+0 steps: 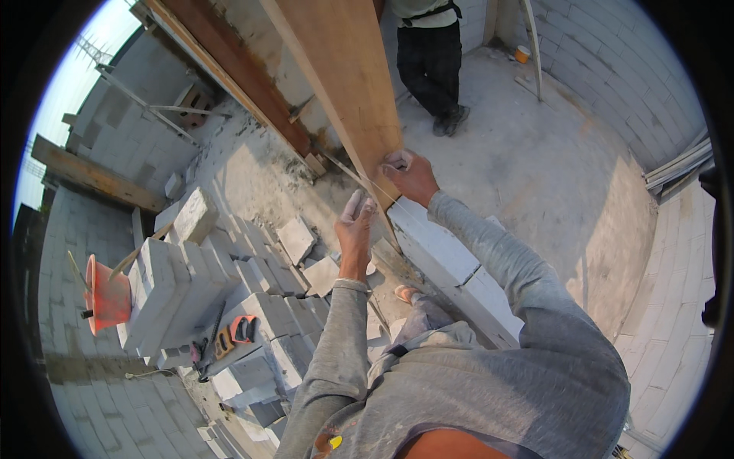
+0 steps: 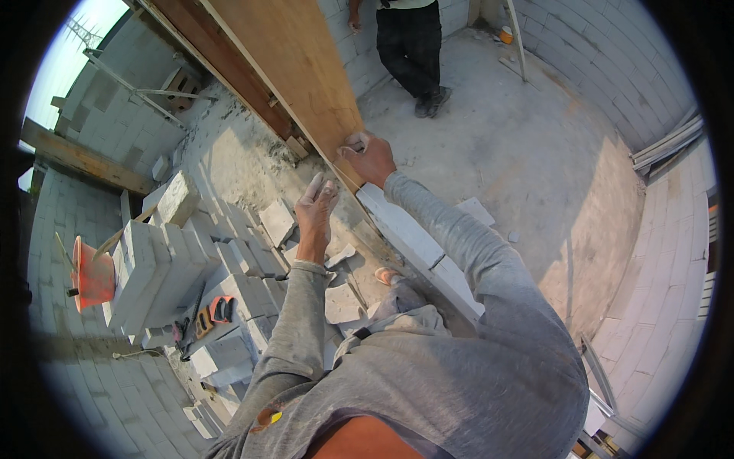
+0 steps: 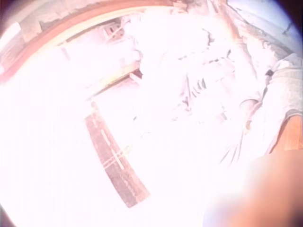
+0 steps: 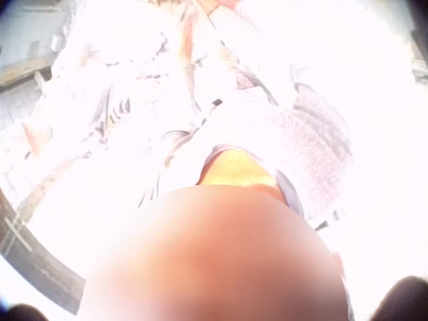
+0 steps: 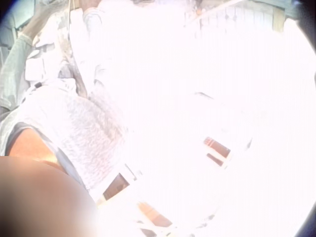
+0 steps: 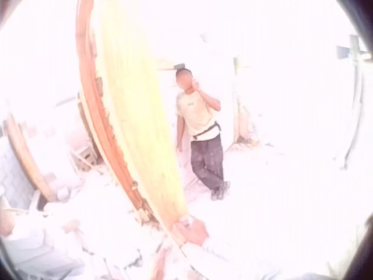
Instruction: The person places white blocks along a rooftop edge, applies mortar with a trowel, and taps them into position with a hammer. The person also uses a wooden plank to align the blocks and continues adding mortar between joints.
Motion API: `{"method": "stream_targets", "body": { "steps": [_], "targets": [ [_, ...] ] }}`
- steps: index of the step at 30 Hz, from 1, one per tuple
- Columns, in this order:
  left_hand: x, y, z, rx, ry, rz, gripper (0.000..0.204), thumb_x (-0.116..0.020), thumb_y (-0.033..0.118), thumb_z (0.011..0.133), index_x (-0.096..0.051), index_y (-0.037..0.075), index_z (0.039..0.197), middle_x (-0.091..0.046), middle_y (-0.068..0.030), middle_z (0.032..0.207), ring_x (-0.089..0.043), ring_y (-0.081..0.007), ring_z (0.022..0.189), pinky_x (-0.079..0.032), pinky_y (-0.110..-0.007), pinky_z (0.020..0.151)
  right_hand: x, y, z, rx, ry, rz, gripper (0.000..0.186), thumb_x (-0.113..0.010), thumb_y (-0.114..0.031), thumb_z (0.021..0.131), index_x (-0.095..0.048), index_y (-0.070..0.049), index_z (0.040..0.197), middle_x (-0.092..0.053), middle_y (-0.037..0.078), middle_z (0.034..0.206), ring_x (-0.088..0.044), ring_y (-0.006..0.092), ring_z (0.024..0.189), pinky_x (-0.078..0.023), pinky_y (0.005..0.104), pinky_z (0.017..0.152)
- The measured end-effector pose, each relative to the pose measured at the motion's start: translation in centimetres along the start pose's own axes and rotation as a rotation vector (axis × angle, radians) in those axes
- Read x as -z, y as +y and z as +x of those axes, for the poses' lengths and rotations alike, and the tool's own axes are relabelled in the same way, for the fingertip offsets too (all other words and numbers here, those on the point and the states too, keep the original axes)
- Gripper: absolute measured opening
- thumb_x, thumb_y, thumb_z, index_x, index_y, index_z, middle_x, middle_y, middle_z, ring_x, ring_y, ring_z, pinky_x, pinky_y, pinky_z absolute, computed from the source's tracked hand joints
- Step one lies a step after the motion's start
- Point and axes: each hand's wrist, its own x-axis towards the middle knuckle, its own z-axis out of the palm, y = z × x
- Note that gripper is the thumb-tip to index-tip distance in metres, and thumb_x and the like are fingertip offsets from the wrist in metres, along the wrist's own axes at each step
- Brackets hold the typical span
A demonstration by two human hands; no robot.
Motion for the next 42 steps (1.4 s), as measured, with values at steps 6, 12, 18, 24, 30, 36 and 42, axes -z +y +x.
{"method": "stream_targets", "body": {
  "steps": [6,12,18,24,30,36,42],
  "targets": [
    [-1.7,-0.7,2.9,-0.151,0.011,0.157,0.055,-0.075,0.009,0.092,-0.053,-0.014,0.137,-0.068,-0.0167,0.122,-0.068,-0.0197,0.103,-0.056,-0.029,0.09,-0.6,0.9,1.0,0.046,0.078,0.052,0.024,-0.077,-0.026,0.084,-0.071,-0.002,0.083,-0.074,0.011,0.08,-0.069,0.0206,0.069,-0.053,0.0344,0.067],
    [-2.0,-1.4,2.8,-0.165,0.046,0.123,0.052,-0.073,0.009,0.093,-0.055,-0.014,0.135,-0.068,-0.0142,0.12,-0.067,-0.0174,0.103,-0.055,-0.028,0.089,-1.1,1.5,0.9,-0.007,0.108,0.143,0.023,-0.076,-0.024,0.085,-0.07,-0.002,0.083,-0.07,0.008,0.07,-0.064,0.0173,0.062,-0.051,0.0338,0.063],
    [-2.3,-1.5,2.7,-0.198,0.071,0.054,0.042,-0.07,0.007,0.093,-0.062,-0.014,0.128,-0.07,-0.0098,0.109,-0.065,-0.0125,0.093,-0.052,-0.024,0.082,-0.5,1.5,1.0,-0.018,0.013,0.183,0.026,-0.076,-0.025,0.086,-0.071,0.0,0.086,-0.071,0.009,0.073,-0.065,0.0168,0.065,-0.052,0.0337,0.064],
    [-2.6,-1.5,2.5,-0.188,0.085,0.044,0.038,-0.07,0.007,0.095,-0.063,-0.013,0.126,-0.071,-0.0103,0.108,-0.066,-0.0131,0.093,-0.054,-0.026,0.082,0.0,1.3,1.0,-0.019,-0.001,0.122,0.027,-0.078,-0.025,0.089,-0.071,0.001,0.093,-0.07,0.005,0.081,-0.063,0.0107,0.075,-0.051,0.0296,0.069],
    [-2.6,-1.5,2.1,-0.215,0.074,0.052,0.04,-0.072,0.009,0.095,-0.06,-0.012,0.127,-0.071,-0.0114,0.108,-0.068,-0.014,0.093,-0.055,-0.027,0.082,1.4,0.4,0.3,-0.054,-0.018,0.103,0.037,-0.078,-0.028,0.086,-0.07,0.002,0.106,-0.073,0.012,0.095,-0.07,0.0183,0.087,-0.056,0.0327,0.079],
    [-1.6,-2.2,2.4,-0.243,0.067,0.144,0.042,-0.07,0.011,0.097,-0.058,-0.014,0.129,-0.071,-0.0155,0.112,-0.068,-0.0156,0.097,-0.055,-0.027,0.083,7.1,-0.9,-1.5,-0.077,-0.1,-0.054,0.04,-0.073,-0.026,0.087,-0.067,0.003,0.113,-0.073,0.017,0.1,-0.072,0.0268,0.09,-0.056,0.0368,0.086],
    [4.3,-4.6,0.3,-0.143,0.059,0.408,0.044,-0.075,0.011,0.092,-0.062,-0.01,0.128,-0.07,-0.0095,0.101,-0.064,-0.0118,0.084,-0.052,-0.024,0.074,14.5,-3.7,-3.7,0.007,-0.061,-0.335,0.036,-0.065,-0.026,0.09,-0.066,0.004,0.109,-0.072,0.018,0.098,-0.071,0.0309,0.091,-0.054,0.042,0.089]
  ]
}}
